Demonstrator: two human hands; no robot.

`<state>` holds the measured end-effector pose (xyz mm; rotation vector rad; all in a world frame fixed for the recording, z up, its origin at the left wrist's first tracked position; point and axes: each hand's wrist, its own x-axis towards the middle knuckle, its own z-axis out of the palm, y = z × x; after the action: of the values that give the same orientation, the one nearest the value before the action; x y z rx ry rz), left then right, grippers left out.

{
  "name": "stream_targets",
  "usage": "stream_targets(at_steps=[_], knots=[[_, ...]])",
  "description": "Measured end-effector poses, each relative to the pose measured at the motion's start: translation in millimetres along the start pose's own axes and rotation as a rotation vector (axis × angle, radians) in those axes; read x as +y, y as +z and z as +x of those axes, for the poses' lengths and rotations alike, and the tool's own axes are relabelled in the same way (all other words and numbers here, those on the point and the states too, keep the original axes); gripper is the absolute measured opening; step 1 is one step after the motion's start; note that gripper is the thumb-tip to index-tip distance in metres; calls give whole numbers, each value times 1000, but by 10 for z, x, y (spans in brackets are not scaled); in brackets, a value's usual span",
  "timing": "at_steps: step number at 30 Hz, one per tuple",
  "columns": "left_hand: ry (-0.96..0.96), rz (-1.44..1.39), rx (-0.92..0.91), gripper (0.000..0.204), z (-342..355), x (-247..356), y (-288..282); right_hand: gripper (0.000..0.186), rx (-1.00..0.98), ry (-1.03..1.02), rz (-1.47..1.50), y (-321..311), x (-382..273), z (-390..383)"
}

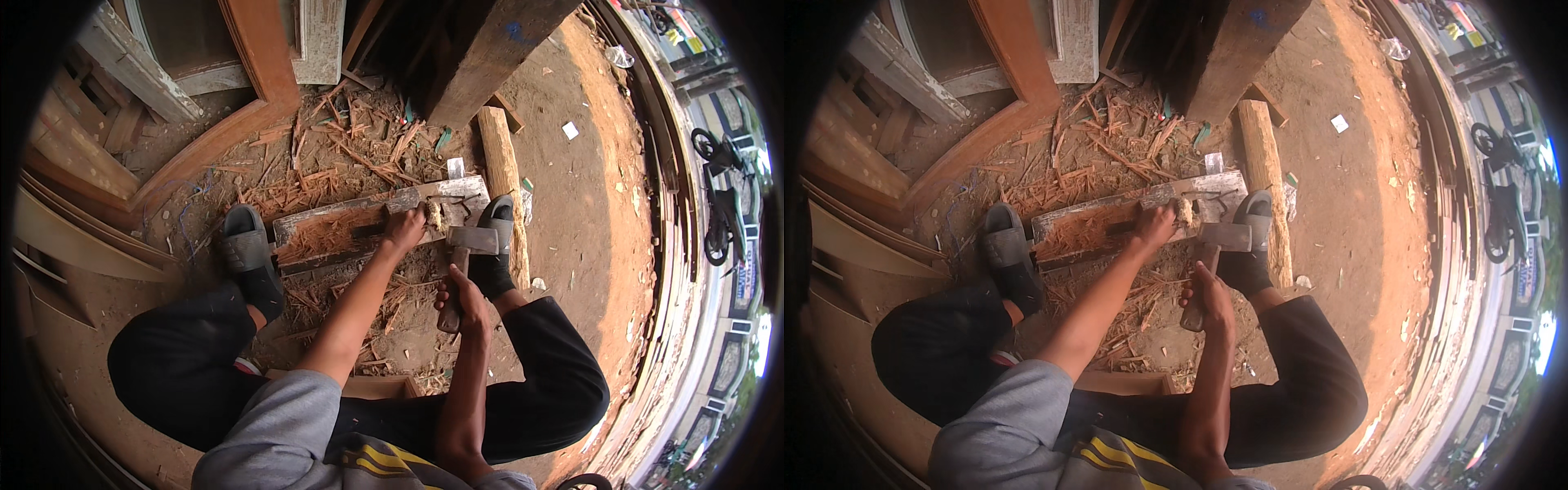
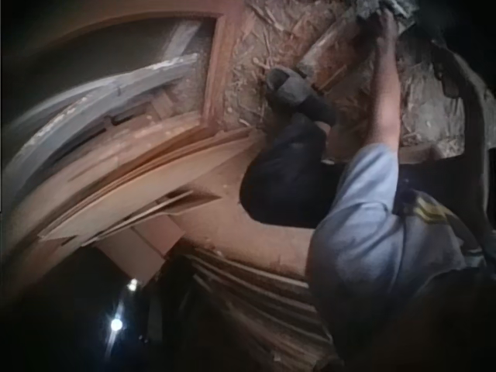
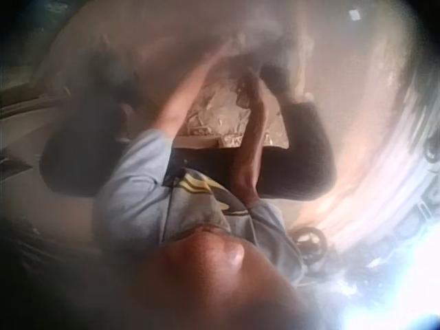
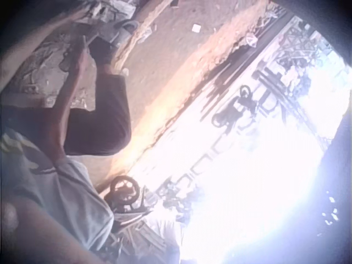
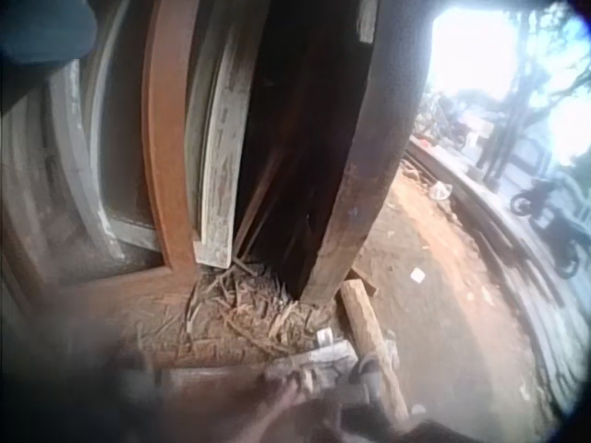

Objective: The person sits on the ground and uses a small axe to repeatedly strike a piece of wood placed on a wooden block. Wood chips accumulate around the work area as the person continues to chip away at the wood.

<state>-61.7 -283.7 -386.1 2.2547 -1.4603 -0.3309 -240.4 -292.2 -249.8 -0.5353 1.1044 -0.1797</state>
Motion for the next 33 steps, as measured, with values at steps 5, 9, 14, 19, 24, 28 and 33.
stream_targets(at_steps=[5, 9, 14, 19, 24, 28, 33], knots=[[1, -30, 58, 50, 32, -39, 15, 32, 38, -297, 165, -116, -669, -296], [12, -19, 53, 49, 37, 24, 29, 33, 150, -373, 67, -20, -698, -224], [-13, 58, 21, 49, -39, 28, 118, 29, 3, -108, -423, 318, -270, -65], [-43, 30, 41, 51, -15, -77, 46, 36, -80, -85, -70, 236, -516, -241], [-131, -28, -54, 56, 108, 34, -129, 33, 15, -397, 297, 85, -819, -117], [-111, -29, -14, 56, 24, 0, -29, 29, 34, -144, -152, 258, -407, 103], [-89, -13, 54, 59, 69, -126, -7, 29, -254, 60, 23, 282, -572, 54]])
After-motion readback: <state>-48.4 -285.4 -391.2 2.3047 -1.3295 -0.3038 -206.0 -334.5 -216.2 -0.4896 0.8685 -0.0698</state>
